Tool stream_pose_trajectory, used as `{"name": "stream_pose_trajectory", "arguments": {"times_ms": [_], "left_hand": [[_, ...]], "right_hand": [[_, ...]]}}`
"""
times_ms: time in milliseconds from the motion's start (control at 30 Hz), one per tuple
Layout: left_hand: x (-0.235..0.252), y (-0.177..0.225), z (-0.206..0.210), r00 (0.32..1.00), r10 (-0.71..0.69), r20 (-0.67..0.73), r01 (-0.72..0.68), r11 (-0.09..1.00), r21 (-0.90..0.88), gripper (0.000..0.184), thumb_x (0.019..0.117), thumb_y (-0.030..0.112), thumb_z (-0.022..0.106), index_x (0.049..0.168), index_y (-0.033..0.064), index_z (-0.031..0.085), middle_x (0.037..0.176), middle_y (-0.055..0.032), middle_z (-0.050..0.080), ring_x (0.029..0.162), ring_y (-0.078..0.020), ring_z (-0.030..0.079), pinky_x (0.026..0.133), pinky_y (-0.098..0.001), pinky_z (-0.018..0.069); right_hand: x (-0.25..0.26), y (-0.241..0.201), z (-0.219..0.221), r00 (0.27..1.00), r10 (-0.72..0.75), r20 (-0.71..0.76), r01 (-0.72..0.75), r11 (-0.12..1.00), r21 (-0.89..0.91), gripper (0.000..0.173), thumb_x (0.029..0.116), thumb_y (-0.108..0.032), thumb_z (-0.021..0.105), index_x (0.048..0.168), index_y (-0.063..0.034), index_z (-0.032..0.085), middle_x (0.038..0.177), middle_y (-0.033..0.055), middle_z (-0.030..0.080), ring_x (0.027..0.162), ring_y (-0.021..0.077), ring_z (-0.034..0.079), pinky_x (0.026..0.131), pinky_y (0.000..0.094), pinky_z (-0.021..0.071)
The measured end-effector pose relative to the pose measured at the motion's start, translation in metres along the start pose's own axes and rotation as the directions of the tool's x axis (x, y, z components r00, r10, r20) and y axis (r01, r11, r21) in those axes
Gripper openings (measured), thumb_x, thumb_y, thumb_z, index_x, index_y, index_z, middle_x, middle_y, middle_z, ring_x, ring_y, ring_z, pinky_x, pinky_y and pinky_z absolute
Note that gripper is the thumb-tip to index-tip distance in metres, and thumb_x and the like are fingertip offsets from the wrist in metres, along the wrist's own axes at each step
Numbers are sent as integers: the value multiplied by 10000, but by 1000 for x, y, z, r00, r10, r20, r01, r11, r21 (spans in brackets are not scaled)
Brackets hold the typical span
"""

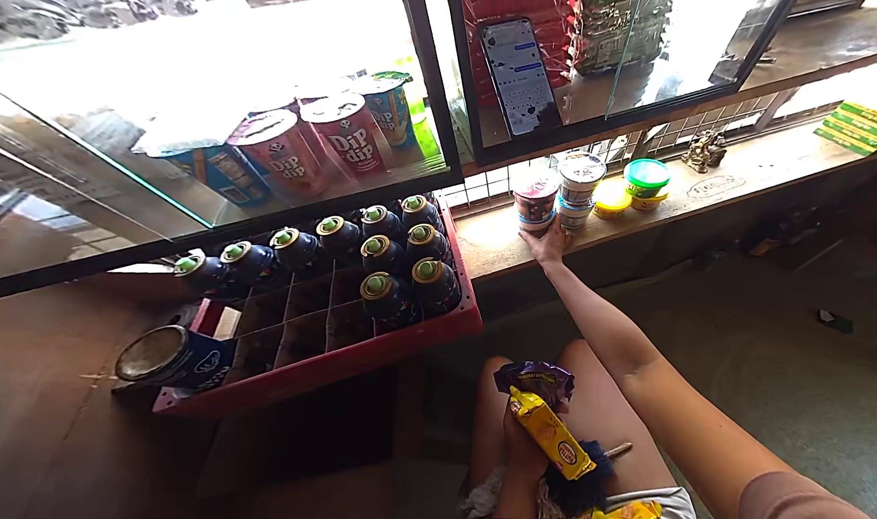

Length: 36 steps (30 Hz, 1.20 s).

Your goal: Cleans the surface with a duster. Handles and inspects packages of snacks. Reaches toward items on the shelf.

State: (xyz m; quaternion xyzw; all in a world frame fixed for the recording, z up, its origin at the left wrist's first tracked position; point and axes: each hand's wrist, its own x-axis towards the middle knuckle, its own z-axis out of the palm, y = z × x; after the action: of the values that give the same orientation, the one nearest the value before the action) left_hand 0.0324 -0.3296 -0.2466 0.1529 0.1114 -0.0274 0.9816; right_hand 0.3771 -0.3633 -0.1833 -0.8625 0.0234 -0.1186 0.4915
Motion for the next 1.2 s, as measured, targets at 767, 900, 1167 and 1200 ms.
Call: {"name": "stream_pose_trajectory", "arguments": {"times_ms": [767, 900, 1167, 1200], "left_hand": [[2, 3, -13, 992, 113, -59, -109, 992, 61, 638, 1066, 537, 175, 1156, 108, 638, 983, -164, 745, 848, -287, 747, 699, -427, 633], [-5, 3, 3, 986, 116, -122, -111, 993, 46, 710, 1062, 562, 74, 1099, 124, 630, 929, -124, 742, 817, -245, 739, 683, -400, 626], [-12, 22, 68, 984, 122, -132, -123, 992, 0, 768, 1037, 613, 34, 1081, 101, 604, 888, -130, 706, 769, -257, 707, 639, -392, 602], [-16, 27, 80, 985, 133, -113, -132, 991, 11, 763, 1029, 631, 46, 1084, 110, 600, 898, -126, 705, 783, -256, 706, 648, -395, 600]], "right_hand": [[-145, 98, -110, 752, -113, 650, 131, 991, 20, 773, 950, -407, 670, 1522, 42, 406, 1589, 268, 373, 1496, 386, 339, 1242, 516, 266], [-201, 123, -172, 411, -95, 907, 143, 989, 38, 546, 990, -305, 617, 1419, 29, 562, 1508, 257, 492, 1464, 374, 396, 1246, 477, 252], [-229, 60, -245, 530, -315, 787, 176, 949, 262, 546, 1000, -311, 588, 1423, 32, 544, 1469, 207, 543, 1375, 259, 514, 1144, 428, 423], [-233, 43, -250, 554, -345, 758, 177, 938, 298, 579, 993, -343, 583, 1436, 25, 532, 1474, 204, 539, 1371, 264, 517, 1121, 440, 441]]}}
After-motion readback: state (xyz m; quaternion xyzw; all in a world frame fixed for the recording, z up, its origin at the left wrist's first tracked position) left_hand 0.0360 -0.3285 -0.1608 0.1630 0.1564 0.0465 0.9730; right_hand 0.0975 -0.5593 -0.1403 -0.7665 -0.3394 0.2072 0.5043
